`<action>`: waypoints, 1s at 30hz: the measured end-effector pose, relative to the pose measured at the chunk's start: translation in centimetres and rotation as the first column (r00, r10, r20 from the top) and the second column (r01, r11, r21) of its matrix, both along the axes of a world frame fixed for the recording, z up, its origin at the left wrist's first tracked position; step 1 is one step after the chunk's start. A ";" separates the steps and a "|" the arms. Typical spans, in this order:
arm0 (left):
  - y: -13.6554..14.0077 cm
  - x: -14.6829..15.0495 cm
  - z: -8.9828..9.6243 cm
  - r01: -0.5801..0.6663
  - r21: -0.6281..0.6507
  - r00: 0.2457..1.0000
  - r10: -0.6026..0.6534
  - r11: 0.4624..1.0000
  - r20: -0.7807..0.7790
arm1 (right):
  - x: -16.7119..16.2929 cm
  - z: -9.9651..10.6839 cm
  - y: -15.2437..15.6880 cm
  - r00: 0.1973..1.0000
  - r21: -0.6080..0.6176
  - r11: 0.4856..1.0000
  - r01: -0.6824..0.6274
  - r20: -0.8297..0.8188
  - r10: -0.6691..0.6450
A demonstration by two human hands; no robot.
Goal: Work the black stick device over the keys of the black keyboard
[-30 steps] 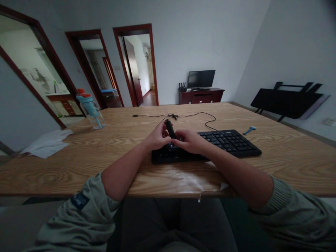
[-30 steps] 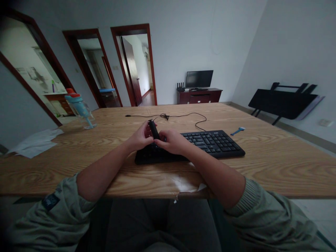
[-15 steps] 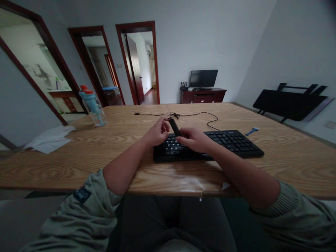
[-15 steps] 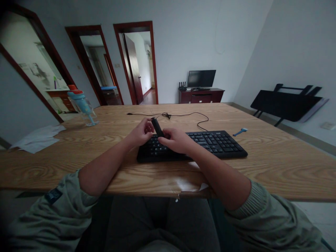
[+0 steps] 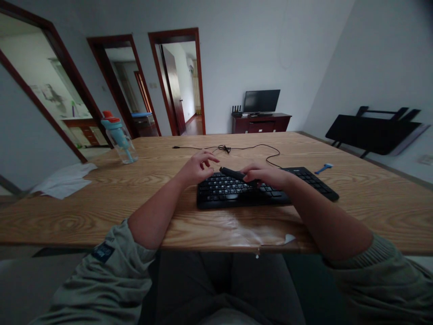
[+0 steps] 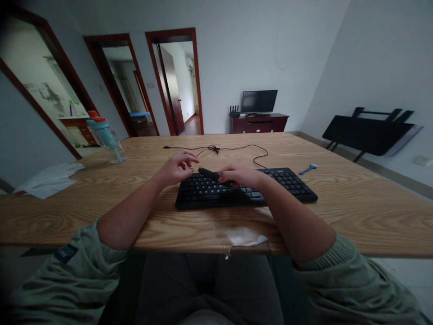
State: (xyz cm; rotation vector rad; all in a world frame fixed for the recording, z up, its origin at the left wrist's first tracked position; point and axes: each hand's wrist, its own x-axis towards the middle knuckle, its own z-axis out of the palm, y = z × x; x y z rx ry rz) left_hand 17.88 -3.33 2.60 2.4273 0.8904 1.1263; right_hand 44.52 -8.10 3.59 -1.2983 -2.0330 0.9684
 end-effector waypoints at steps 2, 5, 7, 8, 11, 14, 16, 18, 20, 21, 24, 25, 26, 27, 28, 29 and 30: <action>0.0 0.0 0.1 -0.008 0.005 1.000 0.008 1.000 0.000 | 0.2 0.2 0.0 0.996 -0.045 0.998 -0.035 -0.080 0.032; -0.1 0.0 0.1 -0.009 -0.003 1.000 0.009 1.000 0.013 | 0.4 0.4 0.4 0.962 -0.111 0.994 -0.005 -0.272 -0.025; -0.3 0.1 0.1 0.004 -0.006 1.000 -0.004 1.000 0.016 | 0.4 0.5 0.8 0.904 -0.162 0.982 0.095 -0.399 -0.153; -0.4 0.2 0.1 0.014 -0.006 1.000 -0.014 1.000 0.015 | 0.4 0.4 1.0 0.870 -0.182 0.974 0.136 -0.448 -0.205; -0.7 0.6 0.0 0.040 -0.017 0.999 -0.039 0.999 0.032 | 0.2 0.4 1.3 0.810 -0.182 0.964 0.193 -0.525 -0.261; -0.9 1.0 -0.2 0.066 -0.034 0.996 -0.064 0.997 0.059 | 0.1 0.4 1.4 0.800 -0.151 0.954 0.258 -0.521 -0.299; -1.0 1.2 -0.3 0.084 -0.030 0.995 -0.082 0.996 0.062 | 0.0 0.5 1.2 0.794 -0.128 0.949 0.287 -0.523 -0.310; -1.2 1.5 -0.4 0.098 -0.017 0.993 -0.097 0.995 0.062 | -0.3 0.5 0.8 0.789 -0.089 0.959 0.270 -0.551 -0.273; -1.4 1.7 -0.5 0.113 -0.012 0.992 -0.112 0.993 0.055 | -0.8 0.4 0.3 0.792 -0.026 0.972 0.232 -0.576 -0.204; -1.5 1.8 -0.5 0.120 -0.015 0.992 -0.119 0.993 0.047 | -1.1 0.2 0.1 0.805 0.018 0.977 0.214 -0.570 -0.166; -1.4 1.7 -0.6 0.132 -0.037 0.991 -0.133 0.990 -0.004 | -2.0 -0.5 -0.4 0.901 0.158 0.975 0.154 -0.427 -0.073; -1.2 1.6 -0.6 0.140 -0.048 0.989 -0.142 0.989 -0.032 | -2.2 -0.8 -0.5 0.934 0.185 0.974 0.132 -0.351 -0.060; -1.0 1.4 -0.6 0.148 -0.062 0.986 -0.152 0.987 -0.063 | -2.3 -1.0 -0.5 0.957 0.193 0.974 0.117 -0.284 -0.059; -0.8 1.2 -0.6 0.153 -0.077 0.983 -0.160 0.985 -0.095 | -2.4 -1.3 -0.5 0.970 0.186 0.976 0.112 -0.234 -0.066; -0.6 1.0 -0.6 0.151 -0.091 0.979 -0.162 0.984 -0.126 | -2.4 -1.5 -0.4 0.976 0.168 0.979 0.113 -0.202 -0.078; -0.4 0.7 -0.5 0.142 -0.101 0.976 -0.157 0.985 -0.151 | -2.4 -1.6 -0.4 0.979 0.145 0.982 0.120 -0.181 -0.093; -0.3 0.6 -0.5 0.129 -0.105 0.974 -0.146 0.986 -0.171 | -2.4 -1.7 -0.3 0.980 0.124 0.984 0.131 -0.168 -0.110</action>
